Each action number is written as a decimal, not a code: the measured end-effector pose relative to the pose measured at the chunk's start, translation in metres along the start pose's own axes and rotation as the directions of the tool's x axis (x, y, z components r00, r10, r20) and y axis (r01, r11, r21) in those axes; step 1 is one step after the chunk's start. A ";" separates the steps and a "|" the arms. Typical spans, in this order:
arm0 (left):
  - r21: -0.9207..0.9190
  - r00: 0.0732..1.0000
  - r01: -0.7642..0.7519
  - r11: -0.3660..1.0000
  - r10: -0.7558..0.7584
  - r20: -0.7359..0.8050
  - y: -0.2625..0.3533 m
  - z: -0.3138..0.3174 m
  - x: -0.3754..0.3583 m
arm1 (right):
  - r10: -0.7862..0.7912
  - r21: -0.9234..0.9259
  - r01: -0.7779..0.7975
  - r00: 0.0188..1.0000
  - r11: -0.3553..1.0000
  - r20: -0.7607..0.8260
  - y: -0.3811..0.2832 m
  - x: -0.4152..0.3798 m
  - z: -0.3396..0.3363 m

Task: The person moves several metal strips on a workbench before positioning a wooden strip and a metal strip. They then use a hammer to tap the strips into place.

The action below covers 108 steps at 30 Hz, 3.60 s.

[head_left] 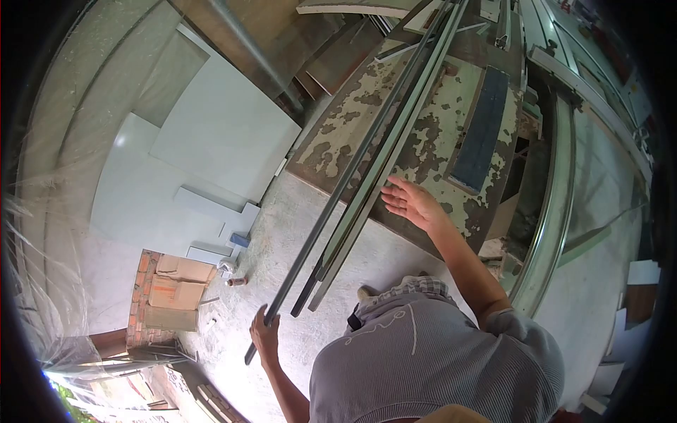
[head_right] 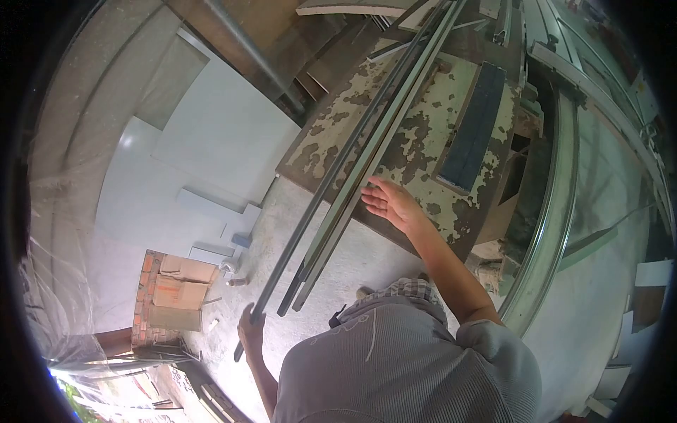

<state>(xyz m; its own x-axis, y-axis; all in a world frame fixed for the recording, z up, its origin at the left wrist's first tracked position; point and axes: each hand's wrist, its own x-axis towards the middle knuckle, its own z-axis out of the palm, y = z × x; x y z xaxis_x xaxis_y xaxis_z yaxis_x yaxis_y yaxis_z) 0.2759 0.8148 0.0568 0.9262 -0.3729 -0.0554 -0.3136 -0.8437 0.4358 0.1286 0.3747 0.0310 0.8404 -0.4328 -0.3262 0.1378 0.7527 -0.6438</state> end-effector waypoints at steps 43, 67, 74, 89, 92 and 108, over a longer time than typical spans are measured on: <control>-0.307 0.840 -0.329 0.893 0.425 0.338 0.218 0.077 0.031 | 0.015 0.153 0.009 0.988 0.988 -0.154 -0.016 0.016 -0.029; -0.427 0.678 -0.121 0.896 0.389 0.624 0.166 0.076 -0.037 | -0.027 0.049 0.040 0.970 0.998 -0.241 0.024 -0.074 -0.026; -0.413 0.586 -0.044 0.910 0.358 0.727 0.158 0.093 -0.048 | 0.011 0.042 0.003 0.938 0.999 -0.346 0.035 -0.091 -0.048; -0.440 0.397 0.027 0.898 0.394 0.829 0.164 0.113 -0.058 | -0.266 -0.525 -0.046 0.822 0.850 -0.503 0.029 -0.149 -0.042; -0.501 0.367 -0.018 0.865 0.472 0.802 0.176 0.132 -0.062 | -0.240 -0.606 -0.156 0.820 0.780 -0.520 0.028 -0.155 -0.039; -0.596 0.207 0.180 0.783 0.562 0.801 0.210 0.192 -0.108 | -0.682 -0.787 -0.614 0.547 0.067 -0.485 -0.009 -0.124 -0.096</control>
<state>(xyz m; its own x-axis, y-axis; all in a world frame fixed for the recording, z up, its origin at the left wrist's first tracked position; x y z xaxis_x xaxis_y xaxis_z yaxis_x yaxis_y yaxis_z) 0.0693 0.6037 -0.0180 -0.1524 -0.8605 -0.4860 0.0461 -0.4974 0.8663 -0.0278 0.3736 0.0109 0.1120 -0.9909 -0.0748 -0.9189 -0.0746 -0.3873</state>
